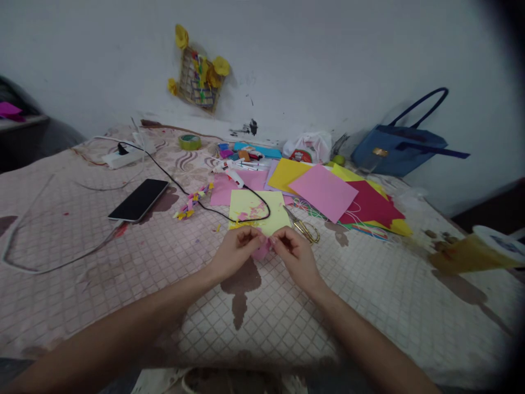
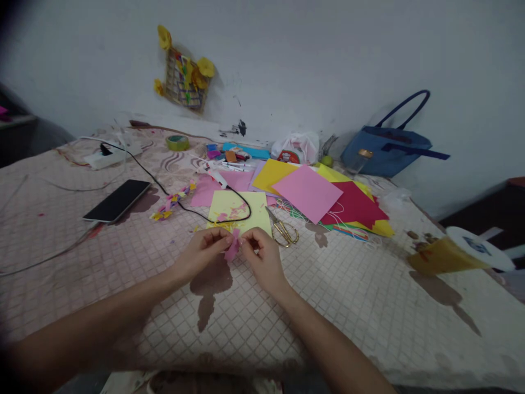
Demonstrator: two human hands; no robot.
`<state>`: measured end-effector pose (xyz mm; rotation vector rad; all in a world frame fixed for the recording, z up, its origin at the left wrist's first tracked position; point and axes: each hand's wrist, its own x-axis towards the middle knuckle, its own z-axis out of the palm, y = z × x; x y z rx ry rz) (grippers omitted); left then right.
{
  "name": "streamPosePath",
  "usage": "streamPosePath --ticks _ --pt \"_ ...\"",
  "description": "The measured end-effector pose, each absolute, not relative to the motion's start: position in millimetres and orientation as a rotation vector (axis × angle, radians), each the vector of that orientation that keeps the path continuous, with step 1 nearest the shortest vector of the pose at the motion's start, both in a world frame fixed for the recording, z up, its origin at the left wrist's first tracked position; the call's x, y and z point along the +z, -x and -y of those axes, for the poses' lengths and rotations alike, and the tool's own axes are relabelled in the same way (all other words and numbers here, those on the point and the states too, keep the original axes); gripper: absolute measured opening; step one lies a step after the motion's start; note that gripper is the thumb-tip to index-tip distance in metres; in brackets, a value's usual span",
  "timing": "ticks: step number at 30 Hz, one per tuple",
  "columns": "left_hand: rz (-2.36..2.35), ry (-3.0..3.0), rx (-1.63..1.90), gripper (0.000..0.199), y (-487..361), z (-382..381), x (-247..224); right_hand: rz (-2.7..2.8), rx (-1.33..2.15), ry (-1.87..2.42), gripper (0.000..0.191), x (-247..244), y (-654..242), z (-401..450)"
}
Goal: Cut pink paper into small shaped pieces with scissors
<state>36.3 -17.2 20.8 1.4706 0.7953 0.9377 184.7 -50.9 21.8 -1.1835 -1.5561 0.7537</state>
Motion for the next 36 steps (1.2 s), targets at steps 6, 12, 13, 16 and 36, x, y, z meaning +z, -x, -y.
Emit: streamPosePath --ticks 6,12,13,16,36 --pt "-0.771 -1.524 0.928 0.017 -35.9 15.8 19.6 1.579 0.779 1.197 0.009 19.1 -182.9 50.6" --pt "-0.773 -1.524 0.926 0.018 -36.3 15.4 19.0 1.547 0.915 1.187 0.013 18.1 -183.4 49.4" --pt "-0.776 -1.511 0.909 0.020 -36.6 15.3 18.7 1.539 0.943 1.176 0.014 18.0 -183.8 48.9" --pt "-0.815 -1.470 0.863 0.025 -37.1 15.0 17.8 1.511 0.992 1.162 0.015 18.0 -184.8 47.1" --pt "-0.852 -1.423 0.811 0.021 -37.2 15.4 19.4 1.589 0.904 1.181 0.014 14.3 -187.1 45.0"
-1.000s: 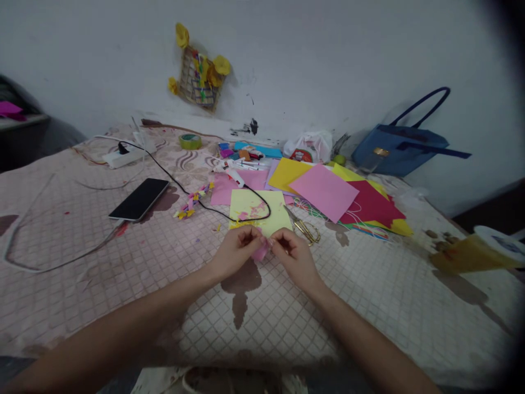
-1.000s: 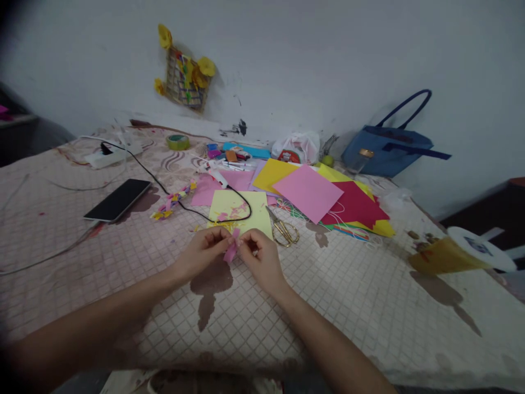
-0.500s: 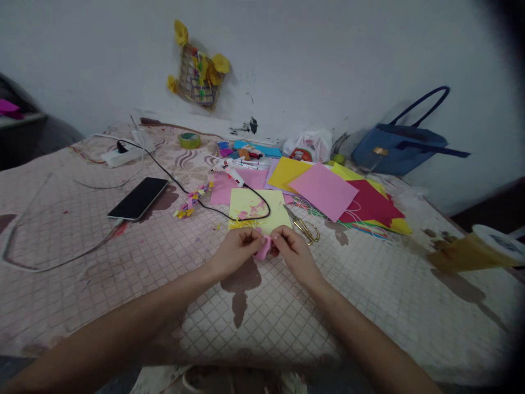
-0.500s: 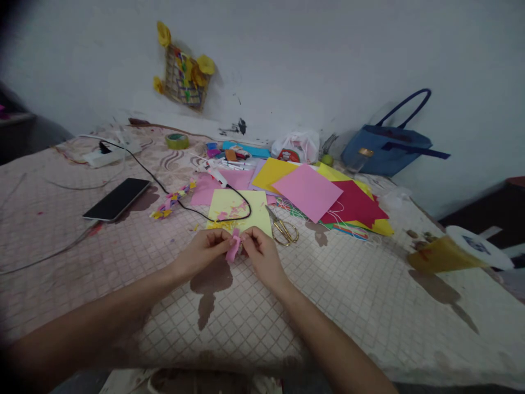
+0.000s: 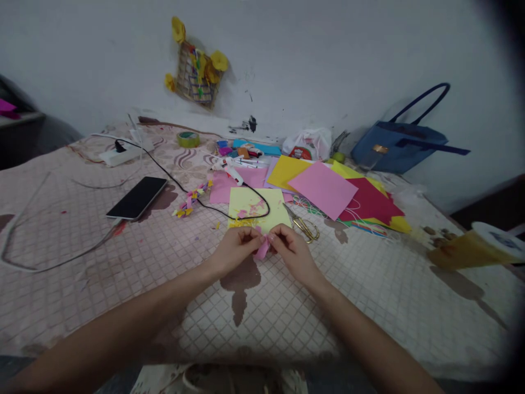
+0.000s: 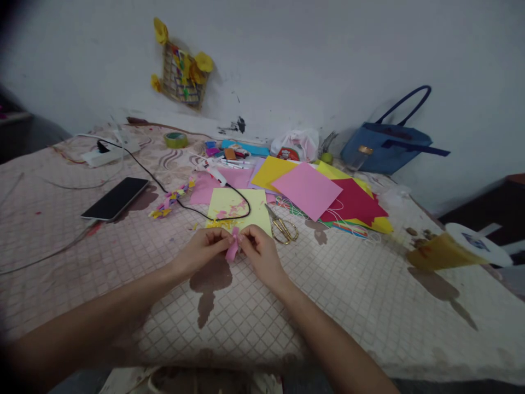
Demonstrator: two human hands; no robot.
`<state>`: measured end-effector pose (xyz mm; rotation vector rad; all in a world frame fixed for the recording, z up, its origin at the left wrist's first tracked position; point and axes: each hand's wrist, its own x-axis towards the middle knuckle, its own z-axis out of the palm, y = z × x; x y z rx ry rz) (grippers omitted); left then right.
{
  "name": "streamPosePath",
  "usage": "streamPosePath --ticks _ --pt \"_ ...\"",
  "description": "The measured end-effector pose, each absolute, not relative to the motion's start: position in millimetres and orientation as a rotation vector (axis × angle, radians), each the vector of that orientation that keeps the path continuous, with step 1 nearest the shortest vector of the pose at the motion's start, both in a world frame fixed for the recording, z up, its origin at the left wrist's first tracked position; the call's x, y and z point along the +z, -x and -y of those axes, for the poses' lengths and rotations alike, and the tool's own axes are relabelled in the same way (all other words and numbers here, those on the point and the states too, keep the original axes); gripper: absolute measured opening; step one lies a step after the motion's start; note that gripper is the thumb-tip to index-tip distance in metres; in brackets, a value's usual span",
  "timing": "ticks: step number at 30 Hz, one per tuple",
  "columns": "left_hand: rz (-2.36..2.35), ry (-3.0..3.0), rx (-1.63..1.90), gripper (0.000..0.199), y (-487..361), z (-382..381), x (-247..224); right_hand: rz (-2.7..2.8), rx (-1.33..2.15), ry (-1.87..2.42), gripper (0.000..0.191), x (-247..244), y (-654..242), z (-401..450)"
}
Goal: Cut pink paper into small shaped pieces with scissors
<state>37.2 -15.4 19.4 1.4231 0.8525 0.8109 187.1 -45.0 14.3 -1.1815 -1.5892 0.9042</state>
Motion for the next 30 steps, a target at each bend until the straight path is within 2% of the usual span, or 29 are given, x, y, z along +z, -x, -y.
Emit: streamPosePath --ticks 3,7,10,17,22,30 --pt "-0.827 -1.347 0.835 0.019 -37 15 19 1.631 0.801 1.215 0.015 16 -187 46" --pt "-0.798 -1.215 0.838 0.018 -36 15 19 1.722 0.468 1.194 0.012 21 -190 48" --pt "-0.770 -1.152 0.834 0.017 -36 14 18 1.877 0.253 1.123 0.020 21 -193 47" --pt "-0.738 -1.073 0.792 0.019 -34 14 12 2.050 0.028 1.059 0.020 11 -197 43" --pt "-0.692 -1.137 0.787 0.020 -35 15 16 1.988 0.008 1.058 0.019 12 -198 45" --pt "-0.720 -1.414 0.910 0.016 -35 15 16 1.791 0.212 1.093 0.016 18 -190 47"
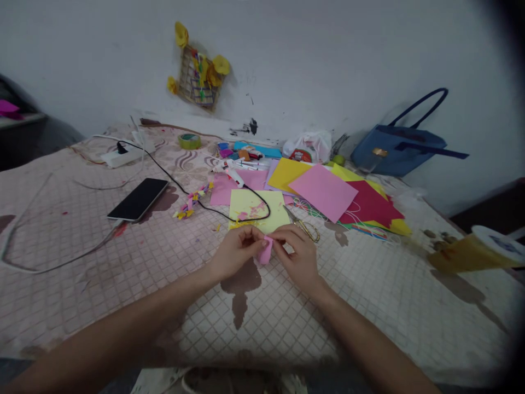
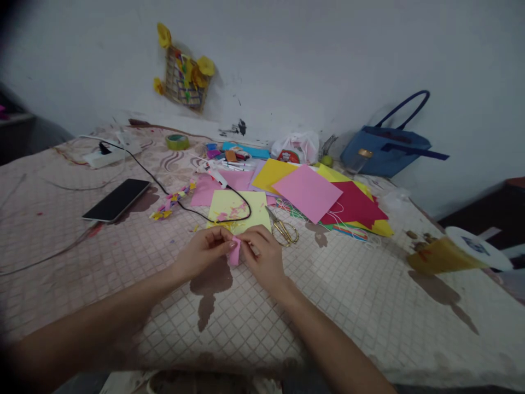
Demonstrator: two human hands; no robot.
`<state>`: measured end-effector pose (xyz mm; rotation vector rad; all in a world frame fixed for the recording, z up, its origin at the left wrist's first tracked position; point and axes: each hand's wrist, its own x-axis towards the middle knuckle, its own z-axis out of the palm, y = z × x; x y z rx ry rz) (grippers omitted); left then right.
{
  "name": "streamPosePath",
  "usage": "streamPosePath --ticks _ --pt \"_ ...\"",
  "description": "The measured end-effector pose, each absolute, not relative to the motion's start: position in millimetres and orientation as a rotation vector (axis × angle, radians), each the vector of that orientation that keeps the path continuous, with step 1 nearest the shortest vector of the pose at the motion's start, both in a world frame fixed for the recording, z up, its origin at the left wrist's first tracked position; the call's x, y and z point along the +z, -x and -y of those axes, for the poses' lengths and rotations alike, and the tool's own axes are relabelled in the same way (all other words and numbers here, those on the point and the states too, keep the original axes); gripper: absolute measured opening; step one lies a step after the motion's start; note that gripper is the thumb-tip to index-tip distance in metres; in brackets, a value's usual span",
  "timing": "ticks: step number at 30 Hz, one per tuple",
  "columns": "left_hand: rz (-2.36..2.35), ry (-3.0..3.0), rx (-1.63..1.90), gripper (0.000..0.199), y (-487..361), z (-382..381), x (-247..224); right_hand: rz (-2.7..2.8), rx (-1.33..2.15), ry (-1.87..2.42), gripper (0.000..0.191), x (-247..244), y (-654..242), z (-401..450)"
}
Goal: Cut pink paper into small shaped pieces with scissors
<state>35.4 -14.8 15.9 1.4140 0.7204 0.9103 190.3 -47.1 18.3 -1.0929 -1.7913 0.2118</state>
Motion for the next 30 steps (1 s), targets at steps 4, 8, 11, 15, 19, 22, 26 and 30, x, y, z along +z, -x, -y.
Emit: streamPosePath --ticks 4,8,11,15,19,22,26,30 --pt "-0.797 -1.519 0.993 0.016 -34.5 16.7 17.0 1.717 0.332 1.134 0.015 20.2 -186.8 48.0" --pt "-0.804 -1.522 1.037 0.017 -34.5 18.6 19.8 1.668 0.426 1.150 0.012 19.2 -185.1 47.7" --pt "-0.821 -1.551 1.034 0.015 -34.7 19.0 19.7 1.634 0.503 1.145 0.009 18.9 -183.7 47.7" --pt "-0.836 -1.560 1.038 0.014 -34.7 18.2 17.5 1.594 0.576 1.142 0.007 19.2 -182.1 48.3" --pt "-0.812 -1.534 1.034 0.015 -34.8 17.0 15.9 1.587 0.606 1.135 0.006 18.6 -182.2 48.2" --pt "-0.806 -1.515 1.039 0.015 -35.1 16.6 15.4 1.591 0.635 1.122 0.007 19.0 -182.8 48.2" --pt "-0.798 -1.489 1.064 0.015 -35.3 16.2 14.9 1.612 0.678 1.109 0.009 21.4 -183.6 49.0" --pt "-0.796 -1.497 1.063 0.014 -35.0 15.9 14.8 1.604 0.687 1.104 0.009 21.8 -183.6 49.6"
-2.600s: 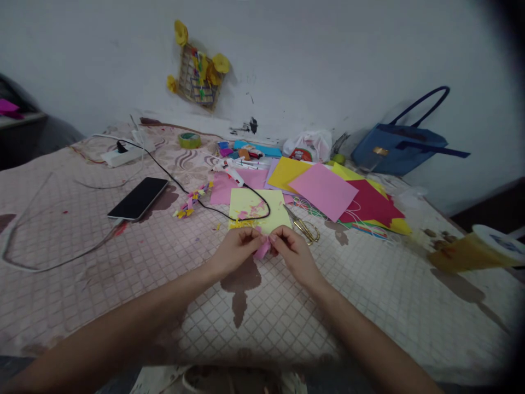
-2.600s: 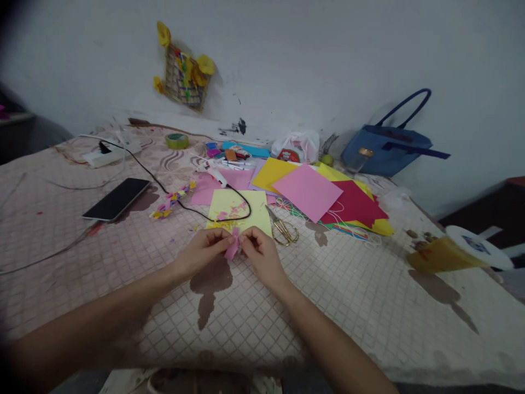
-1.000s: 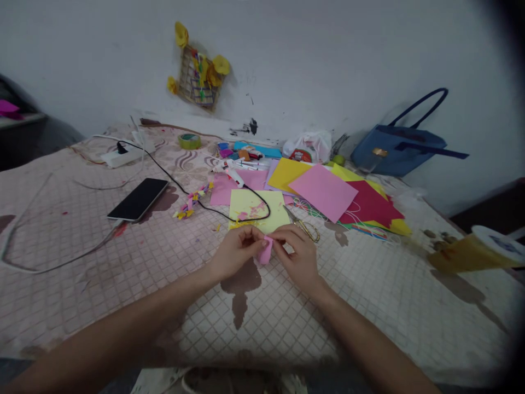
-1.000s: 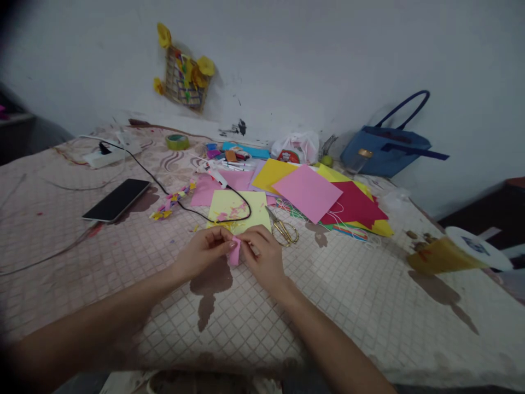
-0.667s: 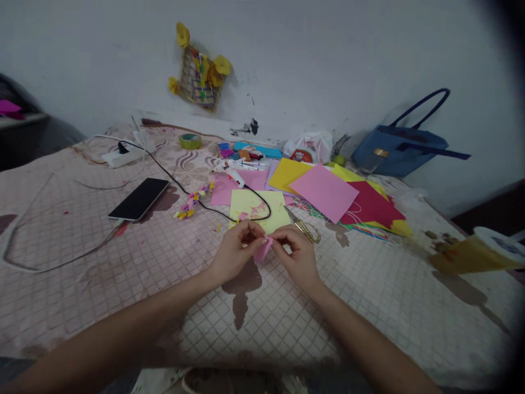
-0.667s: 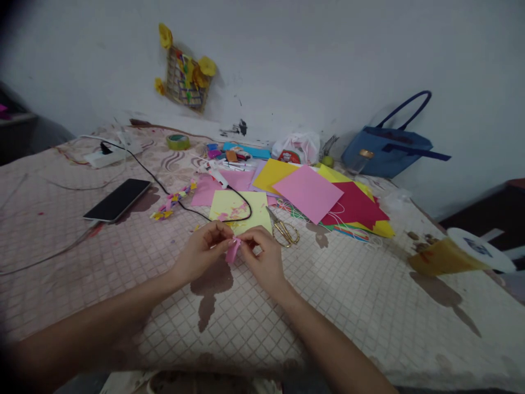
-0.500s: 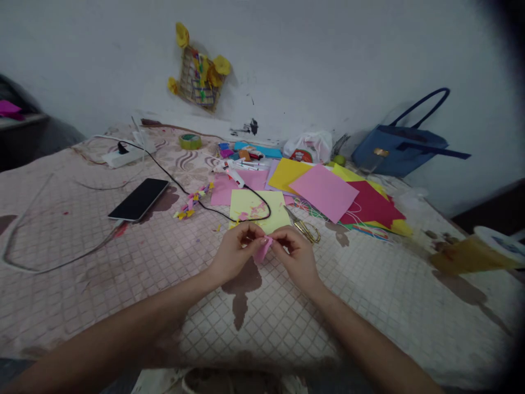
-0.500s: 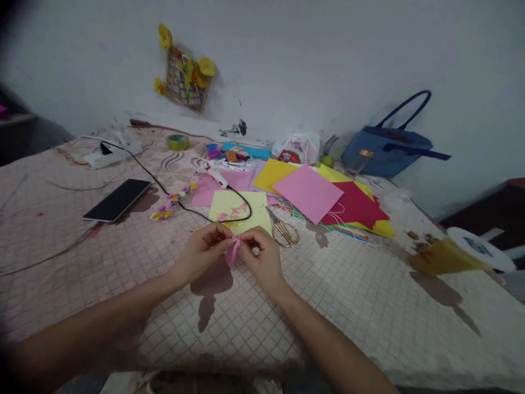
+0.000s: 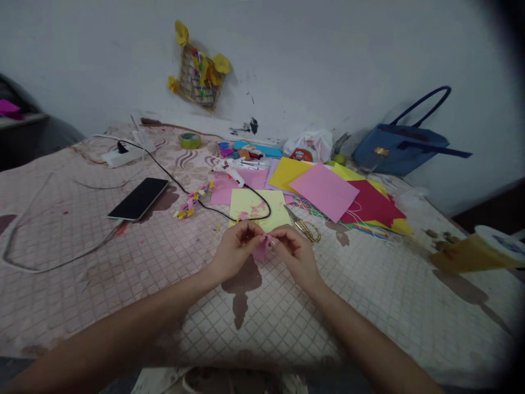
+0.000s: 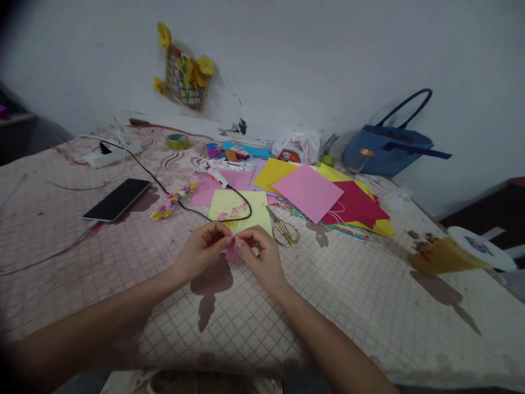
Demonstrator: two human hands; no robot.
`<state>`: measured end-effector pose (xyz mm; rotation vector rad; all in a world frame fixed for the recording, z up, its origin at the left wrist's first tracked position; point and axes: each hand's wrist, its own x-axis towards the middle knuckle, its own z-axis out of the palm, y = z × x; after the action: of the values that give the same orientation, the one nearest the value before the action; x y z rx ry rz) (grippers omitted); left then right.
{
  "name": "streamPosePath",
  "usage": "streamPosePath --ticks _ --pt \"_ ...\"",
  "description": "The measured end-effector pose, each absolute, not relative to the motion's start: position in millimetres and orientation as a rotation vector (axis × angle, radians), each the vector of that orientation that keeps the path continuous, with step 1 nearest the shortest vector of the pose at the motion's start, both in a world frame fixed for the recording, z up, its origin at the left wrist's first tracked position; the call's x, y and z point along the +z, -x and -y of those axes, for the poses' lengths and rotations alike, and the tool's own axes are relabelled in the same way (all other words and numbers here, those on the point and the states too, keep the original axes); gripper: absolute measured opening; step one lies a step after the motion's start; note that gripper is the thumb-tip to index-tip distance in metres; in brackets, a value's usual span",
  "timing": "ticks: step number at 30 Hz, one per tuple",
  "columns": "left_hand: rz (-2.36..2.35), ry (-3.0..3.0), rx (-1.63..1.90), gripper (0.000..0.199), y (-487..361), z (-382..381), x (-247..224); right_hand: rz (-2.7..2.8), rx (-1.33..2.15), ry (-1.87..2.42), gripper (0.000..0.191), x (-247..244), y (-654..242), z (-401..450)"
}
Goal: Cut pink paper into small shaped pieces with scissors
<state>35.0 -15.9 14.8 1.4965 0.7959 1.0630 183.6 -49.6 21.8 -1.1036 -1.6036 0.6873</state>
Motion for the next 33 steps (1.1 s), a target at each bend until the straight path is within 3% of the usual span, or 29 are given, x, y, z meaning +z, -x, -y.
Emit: streamPosePath --ticks 33 --pt "-0.793 -1.453 1.074 0.014 -37.4 17.5 15.1 1.550 0.661 1.137 0.008 17.4 -183.1 48.4"
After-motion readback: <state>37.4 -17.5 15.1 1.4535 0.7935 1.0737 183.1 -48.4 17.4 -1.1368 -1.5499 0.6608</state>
